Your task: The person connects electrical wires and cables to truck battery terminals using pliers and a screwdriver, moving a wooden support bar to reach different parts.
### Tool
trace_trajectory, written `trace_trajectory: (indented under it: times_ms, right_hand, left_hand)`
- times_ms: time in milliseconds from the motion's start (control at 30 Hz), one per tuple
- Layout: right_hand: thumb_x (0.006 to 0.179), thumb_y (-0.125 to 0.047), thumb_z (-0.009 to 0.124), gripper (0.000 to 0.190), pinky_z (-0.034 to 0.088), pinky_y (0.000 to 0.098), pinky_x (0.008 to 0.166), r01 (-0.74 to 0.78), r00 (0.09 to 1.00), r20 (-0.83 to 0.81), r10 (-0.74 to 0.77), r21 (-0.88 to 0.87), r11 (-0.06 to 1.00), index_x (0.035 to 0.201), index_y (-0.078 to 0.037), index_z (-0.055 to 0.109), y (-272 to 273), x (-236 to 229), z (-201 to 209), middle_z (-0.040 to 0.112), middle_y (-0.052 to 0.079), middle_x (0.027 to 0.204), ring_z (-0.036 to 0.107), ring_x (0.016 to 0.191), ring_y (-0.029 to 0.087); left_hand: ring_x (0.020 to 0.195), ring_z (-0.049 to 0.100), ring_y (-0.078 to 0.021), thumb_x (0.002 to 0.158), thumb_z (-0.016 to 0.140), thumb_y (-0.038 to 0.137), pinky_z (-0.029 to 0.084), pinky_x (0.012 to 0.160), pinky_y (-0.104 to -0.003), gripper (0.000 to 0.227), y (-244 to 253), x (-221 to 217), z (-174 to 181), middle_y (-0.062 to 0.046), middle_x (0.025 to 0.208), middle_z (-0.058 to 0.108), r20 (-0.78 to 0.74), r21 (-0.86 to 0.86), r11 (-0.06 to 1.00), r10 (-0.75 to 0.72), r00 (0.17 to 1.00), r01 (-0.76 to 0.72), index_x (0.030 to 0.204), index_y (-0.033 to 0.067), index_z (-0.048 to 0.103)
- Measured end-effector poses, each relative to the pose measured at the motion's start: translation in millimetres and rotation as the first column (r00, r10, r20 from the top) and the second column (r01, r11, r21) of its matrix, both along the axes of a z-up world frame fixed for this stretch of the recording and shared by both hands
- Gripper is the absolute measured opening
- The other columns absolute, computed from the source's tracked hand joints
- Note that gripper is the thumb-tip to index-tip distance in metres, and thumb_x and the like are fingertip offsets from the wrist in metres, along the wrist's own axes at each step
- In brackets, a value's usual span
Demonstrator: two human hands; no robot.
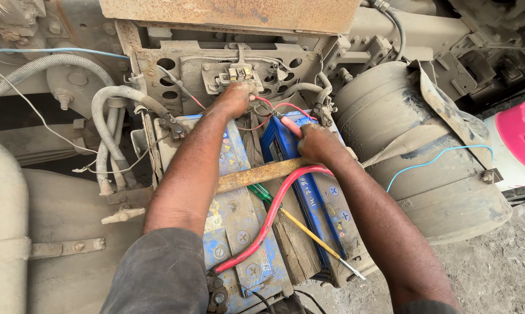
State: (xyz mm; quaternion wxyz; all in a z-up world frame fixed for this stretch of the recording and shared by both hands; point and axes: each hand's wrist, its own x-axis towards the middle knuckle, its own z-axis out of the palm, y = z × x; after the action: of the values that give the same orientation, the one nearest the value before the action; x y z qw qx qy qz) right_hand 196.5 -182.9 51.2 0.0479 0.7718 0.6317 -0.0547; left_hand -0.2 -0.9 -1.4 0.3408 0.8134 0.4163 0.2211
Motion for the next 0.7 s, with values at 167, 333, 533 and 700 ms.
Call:
trace_trajectory:
  times_ms: [167, 333, 533, 700]
  right_hand:
    - [0.084, -0.012, 0.056, 0.038, 0.053, 0.0487, 0.091, 0.08, 0.956, -0.27, -0.115, -0.137, 0.987, 0.117, -0.004, 0.073, 7.1, -6.8, 20.8, 0.071, 0.025, 0.109, 0.069, 0.104, 0.039]
    - [0.09, -0.015, 0.064, 0.035, 0.049, 0.0651, 0.08, 0.212, 0.822, -0.467, -0.326, -0.279, 0.936, 0.12, 0.001, 0.073, 7.3, -25.4, 41.9, 0.07, 0.037, 0.1, 0.069, 0.088, 0.052]
    - [0.089, -0.023, 0.064, 0.035, 0.053, 0.0428, 0.097, 0.057, 0.963, -0.259, -0.079, -0.092, 0.994, 0.119, -0.009, 0.076, 13.9, -24.1, 24.2, 0.074, 0.02, 0.111, 0.071, 0.108, 0.03]
    - [0.086, -0.017, 0.058, 0.039, 0.051, 0.0469, 0.099, 0.006, 0.989, -0.149, -0.014, -0.054, 0.999, 0.122, -0.01, 0.071, 19.4, -14.6, 12.0, 0.071, 0.021, 0.117, 0.068, 0.113, 0.035]
  left_hand:
    - [0.105, 0.07, -0.0232, 0.1, 0.064, 0.012, 0.054, 0.092, -0.04, 0.022, 5.6, 0.9, -10.5, -0.011, 0.118, 0.073, 0.03, -0.051, 0.998, -0.022, 0.999, 0.023, 0.119, 0.016, 0.074]
    - [0.096, 0.072, -0.0203, 0.093, 0.075, 0.017, 0.056, 0.086, -0.036, 0.023, 16.1, 0.1, -21.8, -0.012, 0.108, 0.077, 0.21, 0.005, 1.0, 0.005, 0.978, -0.006, 0.115, 0.0132, 0.078]
    - [0.089, 0.075, -0.0159, 0.089, 0.077, 0.016, 0.06, 0.083, -0.033, 0.026, 24.2, -1.4, -23.9, -0.008, 0.103, 0.079, 0.257, -0.164, 0.986, 0.064, 0.964, -0.022, 0.115, 0.0137, 0.078]
    - [0.086, 0.078, -0.0166, 0.093, 0.071, 0.013, 0.063, 0.082, -0.031, 0.027, 22.0, -6.5, -18.1, -0.007, 0.11, 0.079, 0.31, -0.379, 0.925, 0.094, 0.946, 0.033, 0.119, 0.0094, 0.076]
